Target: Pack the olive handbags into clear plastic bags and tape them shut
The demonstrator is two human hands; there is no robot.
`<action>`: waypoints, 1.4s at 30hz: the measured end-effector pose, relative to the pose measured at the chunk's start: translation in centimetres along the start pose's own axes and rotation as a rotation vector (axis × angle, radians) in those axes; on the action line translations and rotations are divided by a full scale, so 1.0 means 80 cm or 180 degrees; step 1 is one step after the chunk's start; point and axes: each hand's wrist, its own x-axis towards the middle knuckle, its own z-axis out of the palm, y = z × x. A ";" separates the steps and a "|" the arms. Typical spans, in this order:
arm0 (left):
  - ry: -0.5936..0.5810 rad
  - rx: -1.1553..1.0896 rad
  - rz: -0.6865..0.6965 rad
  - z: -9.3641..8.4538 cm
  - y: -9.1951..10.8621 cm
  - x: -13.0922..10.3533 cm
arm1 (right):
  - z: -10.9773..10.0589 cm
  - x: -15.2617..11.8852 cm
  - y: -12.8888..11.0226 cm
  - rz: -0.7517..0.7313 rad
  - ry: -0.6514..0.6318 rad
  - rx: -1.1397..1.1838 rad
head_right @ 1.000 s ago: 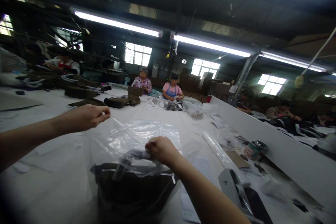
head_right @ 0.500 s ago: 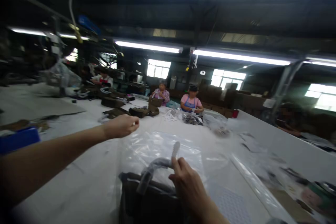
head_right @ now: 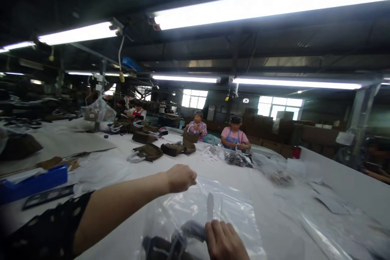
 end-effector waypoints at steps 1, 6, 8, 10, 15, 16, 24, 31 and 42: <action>0.0056 -0.0039 -0.0053 -0.001 -0.002 0.004 | -0.008 0.008 0.003 0.0179 -0.0285 0.0293; 0.0107 -0.0295 0.0273 -0.024 0.000 -0.010 | -0.043 0.057 0.052 0.1022 -0.2476 0.2363; 0.0059 -0.0401 0.0515 -0.033 -0.002 -0.025 | -0.045 0.068 0.075 0.1097 -0.2868 0.2812; 0.0027 -0.0459 0.0572 -0.038 -0.017 -0.037 | -0.039 0.072 0.089 0.1148 -0.2864 0.2925; -0.0619 -0.0827 -0.0440 -0.022 -0.091 -0.053 | -0.018 0.069 0.106 0.1345 -0.2641 0.2981; -0.0820 -0.1155 -0.0612 -0.018 -0.104 -0.056 | -0.019 0.067 0.111 0.1316 -0.2616 0.2912; -0.0742 -0.1982 -0.1487 -0.037 -0.151 -0.064 | -0.126 0.012 0.204 0.1552 -0.2675 0.1660; 0.1802 -0.3733 -0.1382 0.005 -0.206 -0.125 | -0.119 -0.111 0.213 0.3104 0.1208 0.3137; 0.1293 -0.5783 -0.1634 0.148 -0.074 -0.125 | -0.003 -0.113 0.111 0.3727 0.1416 0.5553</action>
